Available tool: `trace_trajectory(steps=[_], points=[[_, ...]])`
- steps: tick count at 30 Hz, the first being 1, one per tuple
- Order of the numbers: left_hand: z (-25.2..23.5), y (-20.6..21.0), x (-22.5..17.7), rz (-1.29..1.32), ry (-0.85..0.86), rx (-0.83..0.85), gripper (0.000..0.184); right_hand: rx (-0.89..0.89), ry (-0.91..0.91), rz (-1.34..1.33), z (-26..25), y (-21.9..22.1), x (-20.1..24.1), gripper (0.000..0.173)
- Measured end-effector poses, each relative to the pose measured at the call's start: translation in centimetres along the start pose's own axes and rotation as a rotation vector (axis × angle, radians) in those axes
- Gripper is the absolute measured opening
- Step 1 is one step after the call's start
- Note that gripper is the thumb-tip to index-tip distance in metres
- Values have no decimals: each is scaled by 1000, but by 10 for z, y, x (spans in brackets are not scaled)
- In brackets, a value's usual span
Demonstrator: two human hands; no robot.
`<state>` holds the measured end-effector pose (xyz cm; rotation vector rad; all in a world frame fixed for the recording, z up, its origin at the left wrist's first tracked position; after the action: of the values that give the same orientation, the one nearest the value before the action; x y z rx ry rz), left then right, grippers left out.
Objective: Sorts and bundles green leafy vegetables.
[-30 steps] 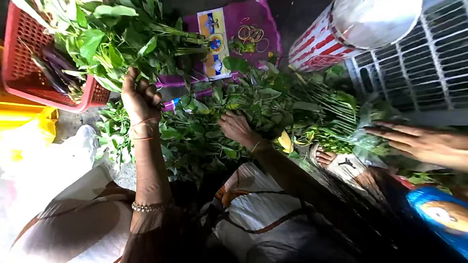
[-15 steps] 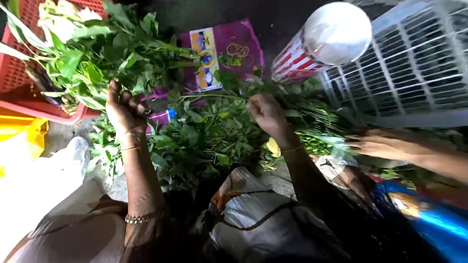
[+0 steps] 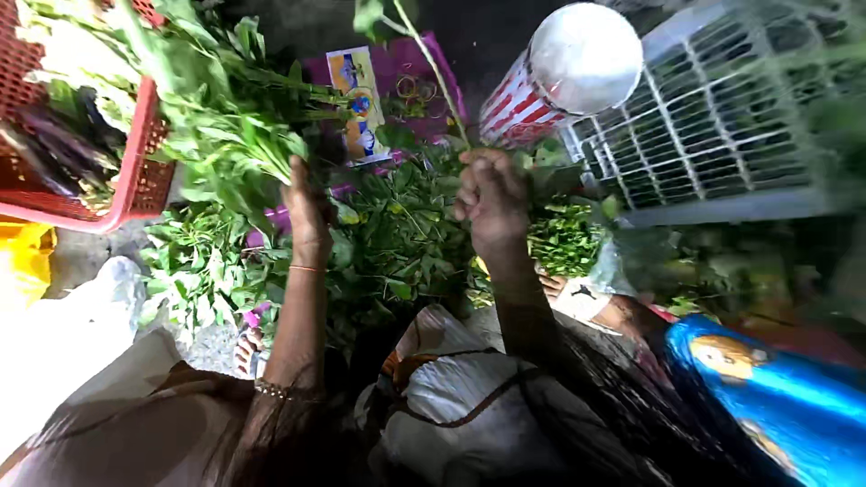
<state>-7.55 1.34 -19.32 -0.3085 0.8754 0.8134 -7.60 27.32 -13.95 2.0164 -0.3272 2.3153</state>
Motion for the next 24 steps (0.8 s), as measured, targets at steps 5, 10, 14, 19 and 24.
trace_trajectory(steps=[5,10,14,19,24], points=[[40,17,52,-154,-100,282,76,42,-111,237,17,67,-1,31],[39,27,67,-307,-38,256,76,27,-292,577,42,86,-25,25],[35,26,75,-215,-62,207,44,-58,-481,557,53,73,-29,22],[43,34,57,-3,-154,325,30,-98,-161,319,41,51,-44,27],[36,37,53,187,-154,372,29,10,-30,212,48,60,-49,36]])
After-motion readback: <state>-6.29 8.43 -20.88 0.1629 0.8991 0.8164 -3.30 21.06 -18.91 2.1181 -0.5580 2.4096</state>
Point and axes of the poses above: each hand's wrist, its own z-axis away from the middle knuckle, its own y-axis out of the palm, x = y × z, the point moved 8 cm from there along -z, towards the middle knuckle, and after that the axes turned 14 degrees about -x, right-handed, at the moved point
